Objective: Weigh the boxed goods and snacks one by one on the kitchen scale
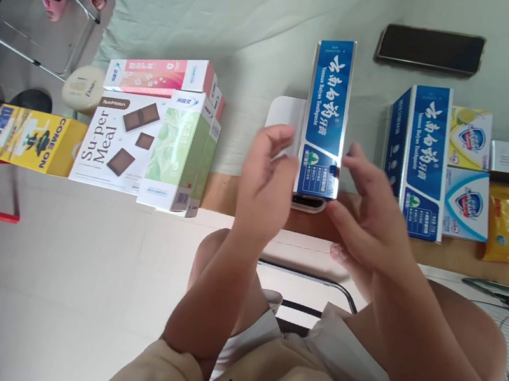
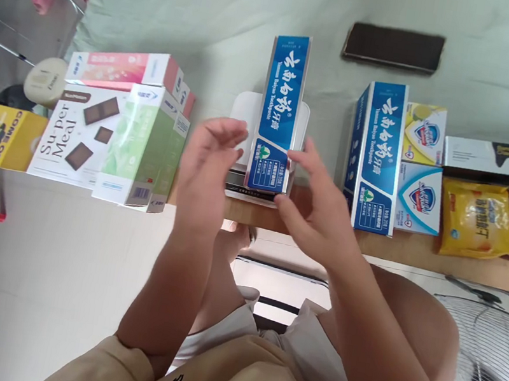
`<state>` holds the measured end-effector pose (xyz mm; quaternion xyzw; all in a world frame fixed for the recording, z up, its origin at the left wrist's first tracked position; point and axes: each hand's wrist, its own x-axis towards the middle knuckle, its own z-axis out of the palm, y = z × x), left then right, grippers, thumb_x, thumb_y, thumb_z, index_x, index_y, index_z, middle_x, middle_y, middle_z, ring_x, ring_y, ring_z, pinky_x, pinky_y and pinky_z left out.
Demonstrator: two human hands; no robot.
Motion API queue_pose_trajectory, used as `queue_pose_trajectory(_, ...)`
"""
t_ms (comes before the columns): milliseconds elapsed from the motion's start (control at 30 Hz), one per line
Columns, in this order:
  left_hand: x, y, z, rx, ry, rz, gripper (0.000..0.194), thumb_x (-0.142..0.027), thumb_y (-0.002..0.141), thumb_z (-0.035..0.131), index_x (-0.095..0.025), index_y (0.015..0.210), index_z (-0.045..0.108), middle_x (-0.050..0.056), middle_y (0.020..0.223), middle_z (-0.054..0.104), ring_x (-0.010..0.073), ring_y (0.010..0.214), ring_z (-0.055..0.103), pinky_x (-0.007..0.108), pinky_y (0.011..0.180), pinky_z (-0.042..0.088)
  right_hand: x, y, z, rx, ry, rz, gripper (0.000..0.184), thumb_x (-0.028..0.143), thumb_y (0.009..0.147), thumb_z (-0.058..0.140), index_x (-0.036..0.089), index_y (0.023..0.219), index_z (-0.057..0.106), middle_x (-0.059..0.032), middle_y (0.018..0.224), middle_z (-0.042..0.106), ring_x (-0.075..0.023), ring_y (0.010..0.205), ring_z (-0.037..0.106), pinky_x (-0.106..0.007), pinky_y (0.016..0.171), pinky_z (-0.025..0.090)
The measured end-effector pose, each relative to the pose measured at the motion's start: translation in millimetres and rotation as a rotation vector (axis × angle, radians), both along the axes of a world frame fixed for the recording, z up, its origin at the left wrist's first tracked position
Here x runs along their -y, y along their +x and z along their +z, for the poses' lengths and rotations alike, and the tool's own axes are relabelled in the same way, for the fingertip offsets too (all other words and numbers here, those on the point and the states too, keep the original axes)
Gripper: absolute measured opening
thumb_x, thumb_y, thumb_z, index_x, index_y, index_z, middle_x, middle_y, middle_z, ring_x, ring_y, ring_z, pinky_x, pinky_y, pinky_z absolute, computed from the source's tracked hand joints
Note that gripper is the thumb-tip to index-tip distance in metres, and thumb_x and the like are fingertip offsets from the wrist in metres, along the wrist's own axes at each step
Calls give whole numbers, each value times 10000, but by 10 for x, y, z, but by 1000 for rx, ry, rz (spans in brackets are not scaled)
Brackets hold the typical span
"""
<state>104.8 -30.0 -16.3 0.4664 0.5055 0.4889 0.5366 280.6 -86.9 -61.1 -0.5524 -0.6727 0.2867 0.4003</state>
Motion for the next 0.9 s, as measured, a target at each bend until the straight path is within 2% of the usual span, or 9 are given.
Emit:
queue_pose_trajectory(100,-48,-137,57,45,18,117,120,-186,919,547,-262,925,640,52,1115,692,226,1193,672,385,1103,544,35,67,100,-56,79,-53,524,357,1030,577,404,1535,444,-49,1662,514,-277,1629,414,-590,1338,415)
queue_pose_trajectory(200,-85,-231,50,35,-6,107,145,-202,921,526,-248,849,643,51,986,660,212,1060,652,371,999,551,53,48,171,-105,109,-73,471,367,1060,522,454,1519,457,-12,1642,531,-265,1620,429,-570,1336,436)
queue_pose_trajectory(400,-102,-220,-8,-34,2,53,158,-226,940,524,-243,832,639,39,946,637,193,996,621,322,944,534,39,-31,146,-131,116,-30,486,375,1050,563,437,1523,469,0,1631,548,-259,1594,471,-531,1329,460)
queue_pose_trajectory(600,-90,-167,18,-39,-12,32,147,-236,942,545,-229,836,648,34,928,637,187,1001,645,321,942,540,46,-2,112,-124,104,-33,483,363,1051,560,363,1528,484,-54,1638,547,-263,1578,494,-539,1310,477)
queue_pose_trajectory(700,-57,-112,48,-52,-69,16,141,-255,969,547,-230,939,682,40,1068,707,217,1188,674,348,1065,549,58,-32,59,-91,37,-88,503,392,1056,549,339,1552,482,-77,1662,528,-283,1588,479,-570,1317,452)
queue_pose_trajectory(800,-20,-46,28,-49,-160,-86,242,-360,1008,579,-260,1203,681,30,1297,727,273,1444,591,394,1216,510,56,-109,-26,-14,-82,-182,543,427,1065,517,336,1597,453,-83,1676,517,-323,1630,403,-630,1312,425)
queue_pose_trajectory(900,10,14,-50,-13,-183,-254,424,-483,1035,563,-327,1428,585,-4,1400,701,286,1448,608,430,1220,536,23,-205,-95,30,-143,-228,589,468,1070,488,355,1641,396,-76,1688,500,-349,1664,326,-655,1271,455)
